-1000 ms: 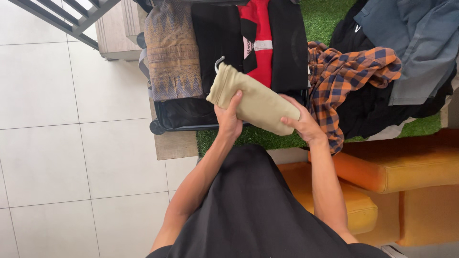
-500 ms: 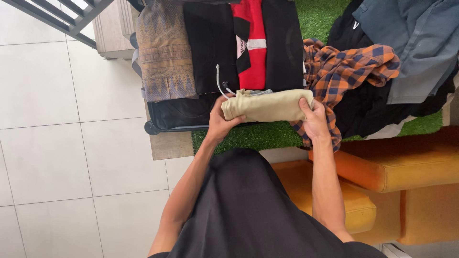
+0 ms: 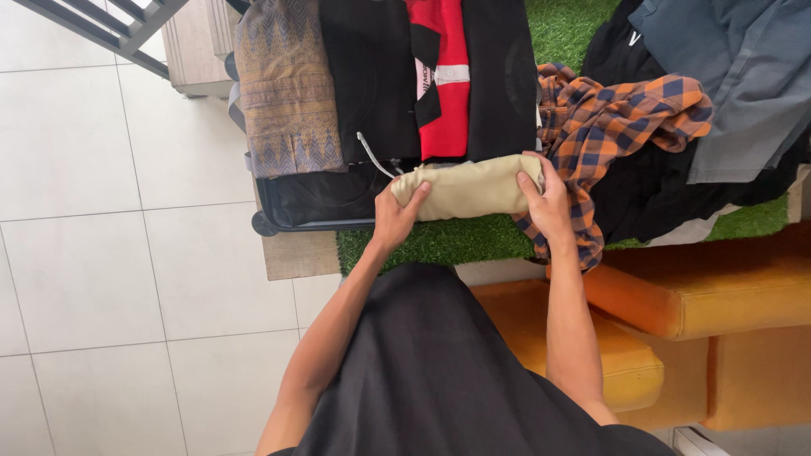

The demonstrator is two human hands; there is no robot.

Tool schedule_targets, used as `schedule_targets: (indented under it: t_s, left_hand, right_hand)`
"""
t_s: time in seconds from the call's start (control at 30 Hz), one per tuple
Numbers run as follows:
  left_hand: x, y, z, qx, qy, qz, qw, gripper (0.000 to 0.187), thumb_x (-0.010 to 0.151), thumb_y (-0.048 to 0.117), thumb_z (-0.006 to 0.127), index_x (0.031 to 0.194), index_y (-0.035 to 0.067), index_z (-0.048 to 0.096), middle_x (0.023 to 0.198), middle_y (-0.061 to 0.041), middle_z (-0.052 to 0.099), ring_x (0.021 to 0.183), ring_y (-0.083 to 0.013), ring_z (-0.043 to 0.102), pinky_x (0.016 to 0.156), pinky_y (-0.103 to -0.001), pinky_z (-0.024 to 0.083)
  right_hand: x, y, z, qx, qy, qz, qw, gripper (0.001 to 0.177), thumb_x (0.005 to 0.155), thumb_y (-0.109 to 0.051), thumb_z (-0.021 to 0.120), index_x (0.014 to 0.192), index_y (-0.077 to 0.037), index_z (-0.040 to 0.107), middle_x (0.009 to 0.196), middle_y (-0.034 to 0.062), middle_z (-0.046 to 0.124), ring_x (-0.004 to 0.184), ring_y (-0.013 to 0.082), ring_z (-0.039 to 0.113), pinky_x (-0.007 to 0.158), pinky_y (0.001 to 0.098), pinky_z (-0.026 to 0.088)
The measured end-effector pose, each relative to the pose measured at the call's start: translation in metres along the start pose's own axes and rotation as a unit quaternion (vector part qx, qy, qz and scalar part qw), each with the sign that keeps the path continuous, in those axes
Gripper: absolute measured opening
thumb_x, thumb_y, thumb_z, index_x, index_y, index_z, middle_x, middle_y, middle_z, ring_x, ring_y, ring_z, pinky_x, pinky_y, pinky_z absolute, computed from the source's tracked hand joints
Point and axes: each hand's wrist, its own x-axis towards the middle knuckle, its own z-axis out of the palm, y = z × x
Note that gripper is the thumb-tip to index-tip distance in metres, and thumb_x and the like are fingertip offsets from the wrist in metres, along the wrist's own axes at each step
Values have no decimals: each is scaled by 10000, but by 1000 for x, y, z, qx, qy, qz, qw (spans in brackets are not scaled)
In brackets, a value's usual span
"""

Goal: The person packs clothes into a suitcase, folding a black garment and placing it inside, then folding a pair of beige shorts and a pair of dark trousers, and finally securing the contents with a buckle strap.

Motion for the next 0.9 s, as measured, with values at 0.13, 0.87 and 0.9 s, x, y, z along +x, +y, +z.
schedule_targets:
  t_s: [0.13, 0.87, 0.9]
  left_hand:
    - [16, 8, 2, 93, -7, -65, 994, 461, 960, 392, 736, 1146, -30, 720, 943, -193, 786, 896, -266, 800, 803, -368, 599]
    - [13, 3, 15, 81, 130, -31, 988, 486, 910, 305, 766, 1163, -72, 592, 933, -220, 732, 850, -326, 760, 753, -411, 584]
    - [13, 2, 14, 81, 127, -30, 988, 486, 910, 305, 766, 1163, -72, 592, 933, -220, 732, 850, -326, 760, 753, -411, 584]
  right_hand:
    - [5, 12, 7, -163, 64, 29, 984, 405, 1016, -239, 669, 1343, -9, 608, 1172, 179, 720, 1107, 282, 702, 951, 376, 529]
    - [-2, 64, 38, -188, 230, -74, 952, 359, 1149, -266, 448, 1171, 35, 643, 1372, 181, 626, 1216, 334, 633, 1046, 446, 509]
    - [-2, 67, 37, -297, 263, -66, 916, 350, 1097, -265, 515, 1079, 18, 719, 1419, 191, 582, 1282, 365, 526, 1059, 508, 414]
